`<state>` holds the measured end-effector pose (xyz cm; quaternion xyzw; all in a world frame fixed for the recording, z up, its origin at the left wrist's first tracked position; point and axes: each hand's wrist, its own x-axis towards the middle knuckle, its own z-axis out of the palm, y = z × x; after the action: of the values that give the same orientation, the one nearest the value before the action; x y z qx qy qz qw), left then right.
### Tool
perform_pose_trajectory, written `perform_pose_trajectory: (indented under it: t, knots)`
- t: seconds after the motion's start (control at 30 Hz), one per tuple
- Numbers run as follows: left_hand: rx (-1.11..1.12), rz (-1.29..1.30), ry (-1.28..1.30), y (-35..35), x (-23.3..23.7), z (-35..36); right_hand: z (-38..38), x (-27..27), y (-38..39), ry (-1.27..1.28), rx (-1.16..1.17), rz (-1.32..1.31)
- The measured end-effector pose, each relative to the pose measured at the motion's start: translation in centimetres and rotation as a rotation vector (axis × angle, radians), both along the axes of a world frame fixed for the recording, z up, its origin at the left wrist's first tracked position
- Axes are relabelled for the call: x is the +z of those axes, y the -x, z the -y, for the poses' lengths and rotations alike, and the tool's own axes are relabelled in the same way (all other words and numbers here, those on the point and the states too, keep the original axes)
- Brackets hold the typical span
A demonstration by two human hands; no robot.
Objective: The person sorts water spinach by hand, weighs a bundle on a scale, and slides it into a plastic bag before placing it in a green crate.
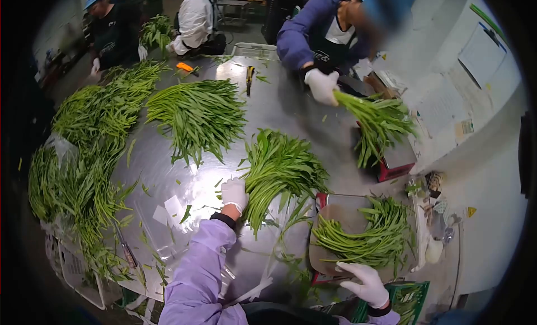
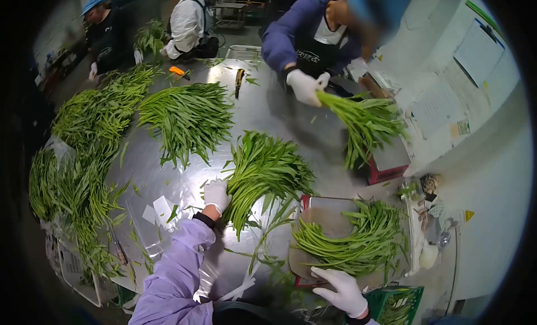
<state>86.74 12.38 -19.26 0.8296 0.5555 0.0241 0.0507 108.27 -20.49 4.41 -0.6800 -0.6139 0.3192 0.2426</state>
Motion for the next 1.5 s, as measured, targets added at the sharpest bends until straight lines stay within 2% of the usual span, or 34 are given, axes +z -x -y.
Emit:
perform_pose_trajectory:
  t: [0.07, 0.13, 0.17, 0.2, 0.27, 0.3, 0.33, 0.4, 0.43, 0.63, 0.73, 0.8, 0.87, 0.93, 1.0, 1.03, 1.07, 1.13, 1.27, 1.37, 1.5]
  knots:
    - [-0.039, 0.055, -0.05, 0.4, 0.0, 0.1, 1.5, -1.8, 0.6, 0.036, -0.041, -0.034]
    - [-0.087, 0.189, -0.298, 0.5, 0.5, 0.1, 2.2, -2.3, 1.3, 0.088, -0.045, -0.028]
    - [-0.027, 0.158, -0.058, 0.4, 1.3, 0.1, 2.5, -2.5, 1.5, 0.088, -0.058, -0.031]
    - [-0.038, 0.156, -0.058, 0.5, 2.1, 0.4, 2.7, -2.7, 1.8, 0.099, -0.071, -0.042]
    - [0.052, 0.461, 0.083, 0.9, 3.1, 0.5, 2.9, -3.2, 2.0, 0.108, -0.084, -0.054]
    - [0.129, 0.901, 0.592, 1.5, 2.1, -0.9, 3.0, -3.5, 2.1, 0.11, -0.087, -0.066]
    - [0.126, 0.896, 0.591, 1.9, 1.7, -1.2, 3.1, -3.8, 2.1, 0.113, -0.091, -0.08]
    - [0.237, 1.321, 1.209, 2.7, 0.8, -1.5, 3.4, -5.1, 2.1, 0.115, -0.061, -0.092]
    - [0.262, 1.377, 1.272, 2.8, 1.6, -0.8, 3.5, -5.6, 2.0, 0.12, -0.03, -0.099]
    - [0.443, 1.452, 1.487, 2.4, 1.9, 0.4, 4.0, -7.3, 2.8, 0.128, -0.013, -0.114]
    - [0.374, 1.53, 1.436, 1.4, -1.3, 0.4, 4.3, -7.9, 3.1, 0.099, -0.016, -0.133]
    - [0.341, 1.571, 1.468, 0.6, -0.3, 0.9, 4.7, -8.3, 3.4, 0.05, -0.021, -0.142]
    - [0.248, 1.674, 1.603, 0.0, 0.3, 0.9, 5.3, -8.2, 3.8, 0.039, -0.027, -0.118]
    - [0.531, 1.817, 1.477, -0.7, 2.7, 2.0, 6.4, -8.6, 4.4, -0.005, -0.063, -0.137]
    - [0.283, 1.901, 1.567, 0.1, 3.6, 2.0, 7.3, -9.5, 4.8, 0.051, -0.049, -0.087]
    - [0.226, 1.918, 1.467, 0.3, 4.9, 2.5, 8.0, -10.1, 4.8, 0.051, -0.027, -0.075]
    - [0.046, 1.879, 1.386, 0.9, 8.2, 3.9, 8.5, -10.8, 4.8, -0.003, 0.001, -0.013]
    - [-0.063, 2.033, 1.296, 2.0, 9.4, 5.3, 9.6, -11.9, 4.7, -0.05, 0.002, -0.004]
    - [-0.339, 2.231, 1.44, 4.5, 10.1, 10.9, 10.3, -12.1, 4.1, 0.048, 0.04, 0.048]
    - [-0.405, 2.321, 1.603, 5.3, 10.9, 16.0, 10.3, -11.5, 3.8, 0.064, 0.068, 0.084]
    - [-0.606, 2.418, 1.766, 4.7, 12.1, 21.6, 10.0, -10.0, 2.6, -0.062, 0.049, 0.099]
